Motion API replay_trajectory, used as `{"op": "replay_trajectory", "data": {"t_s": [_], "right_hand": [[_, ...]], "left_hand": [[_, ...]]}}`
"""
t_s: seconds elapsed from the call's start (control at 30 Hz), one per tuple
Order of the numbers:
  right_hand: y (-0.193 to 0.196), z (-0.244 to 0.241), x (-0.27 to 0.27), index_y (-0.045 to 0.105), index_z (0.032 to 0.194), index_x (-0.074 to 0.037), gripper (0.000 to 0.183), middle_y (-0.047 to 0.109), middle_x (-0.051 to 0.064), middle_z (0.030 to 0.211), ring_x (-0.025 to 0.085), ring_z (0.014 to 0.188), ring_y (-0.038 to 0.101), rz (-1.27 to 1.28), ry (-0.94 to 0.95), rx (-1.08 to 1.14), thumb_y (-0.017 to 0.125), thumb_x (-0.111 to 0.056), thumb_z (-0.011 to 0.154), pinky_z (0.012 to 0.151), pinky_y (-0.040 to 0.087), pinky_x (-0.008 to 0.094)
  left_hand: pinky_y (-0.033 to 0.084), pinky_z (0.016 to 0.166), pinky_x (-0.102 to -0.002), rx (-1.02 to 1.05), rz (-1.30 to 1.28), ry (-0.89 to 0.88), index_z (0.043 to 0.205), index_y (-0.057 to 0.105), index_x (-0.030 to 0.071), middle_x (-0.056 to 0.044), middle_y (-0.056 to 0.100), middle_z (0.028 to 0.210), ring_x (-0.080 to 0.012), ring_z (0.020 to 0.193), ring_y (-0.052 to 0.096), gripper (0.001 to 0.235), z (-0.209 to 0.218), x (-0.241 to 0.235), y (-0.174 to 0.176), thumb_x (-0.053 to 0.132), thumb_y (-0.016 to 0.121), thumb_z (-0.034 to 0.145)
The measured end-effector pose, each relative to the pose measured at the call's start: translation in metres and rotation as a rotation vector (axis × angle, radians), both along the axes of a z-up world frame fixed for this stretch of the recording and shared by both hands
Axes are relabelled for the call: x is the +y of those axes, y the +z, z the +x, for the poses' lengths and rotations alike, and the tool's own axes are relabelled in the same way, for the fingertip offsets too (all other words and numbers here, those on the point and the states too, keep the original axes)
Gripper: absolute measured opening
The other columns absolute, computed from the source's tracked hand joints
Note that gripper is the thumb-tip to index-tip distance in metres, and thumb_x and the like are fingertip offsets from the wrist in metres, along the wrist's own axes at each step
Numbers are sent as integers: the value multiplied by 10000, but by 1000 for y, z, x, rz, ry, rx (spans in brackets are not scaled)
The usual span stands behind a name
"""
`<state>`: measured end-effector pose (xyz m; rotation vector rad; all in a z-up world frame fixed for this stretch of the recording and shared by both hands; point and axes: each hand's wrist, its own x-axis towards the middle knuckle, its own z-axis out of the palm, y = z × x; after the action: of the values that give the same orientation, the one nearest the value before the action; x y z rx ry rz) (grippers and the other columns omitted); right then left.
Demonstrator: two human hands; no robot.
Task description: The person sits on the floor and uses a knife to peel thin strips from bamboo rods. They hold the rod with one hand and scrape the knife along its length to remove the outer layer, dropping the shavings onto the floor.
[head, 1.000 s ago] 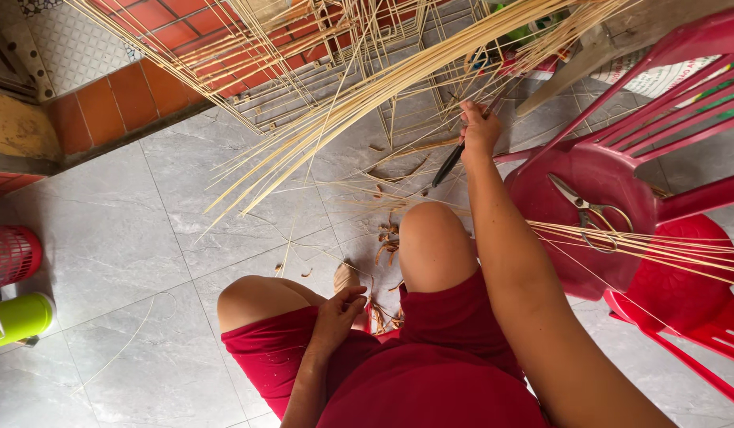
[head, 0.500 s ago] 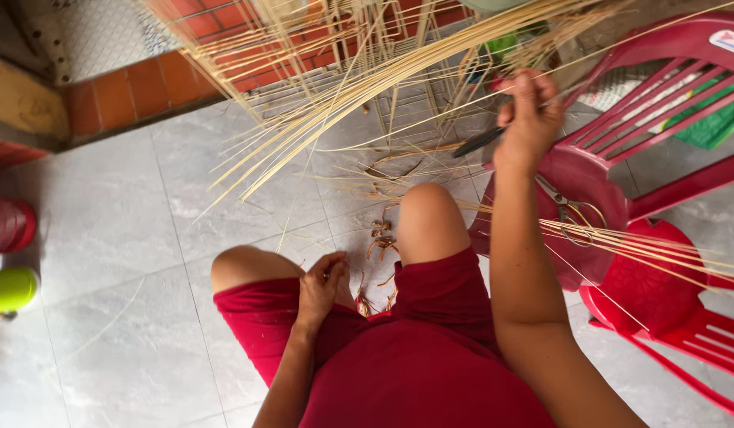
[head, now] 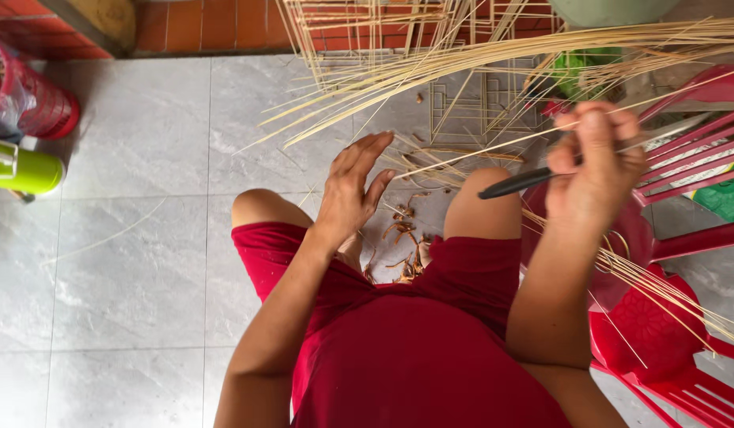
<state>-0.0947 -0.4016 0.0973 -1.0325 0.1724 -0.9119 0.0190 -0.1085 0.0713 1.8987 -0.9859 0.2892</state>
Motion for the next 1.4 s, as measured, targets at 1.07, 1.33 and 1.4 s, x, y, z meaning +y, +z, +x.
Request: {"op": "replay_trajectory", "data": {"t_s": [1.07, 1.33, 1.4], "right_hand": [[4, 28, 167, 359, 1595, -66, 625, 574, 42, 739, 89, 564, 494, -20, 1153, 473, 589, -163, 1021, 520, 403, 221], [-5, 56, 181, 450, 1534, -66, 589, 604, 66, 717, 124, 502, 529, 73, 1041, 567, 642, -131, 982, 458, 418, 263], [-8, 59, 180, 468, 1527, -60, 567, 604, 65, 720, 122, 503, 531, 95, 1044, 546, 645, -139, 994, 452, 417, 262]], "left_hand": [[458, 1252, -447, 784, -1558, -472, 1378, 566, 177, -26, 659, 1404, -220, 1339, 624, 231, 47, 66, 15, 197, 579, 1149], [419, 1270, -514, 799, -1515, -539, 1244, 587, 164, -27, 697, 1311, -246, 1343, 632, 115, 23, 78, 14, 180, 589, 1130], [391, 1261, -528, 807, -1529, -588, 1238, 585, 164, -31, 712, 1236, -246, 1294, 636, 104, 21, 85, 9, 154, 588, 1134]]}}
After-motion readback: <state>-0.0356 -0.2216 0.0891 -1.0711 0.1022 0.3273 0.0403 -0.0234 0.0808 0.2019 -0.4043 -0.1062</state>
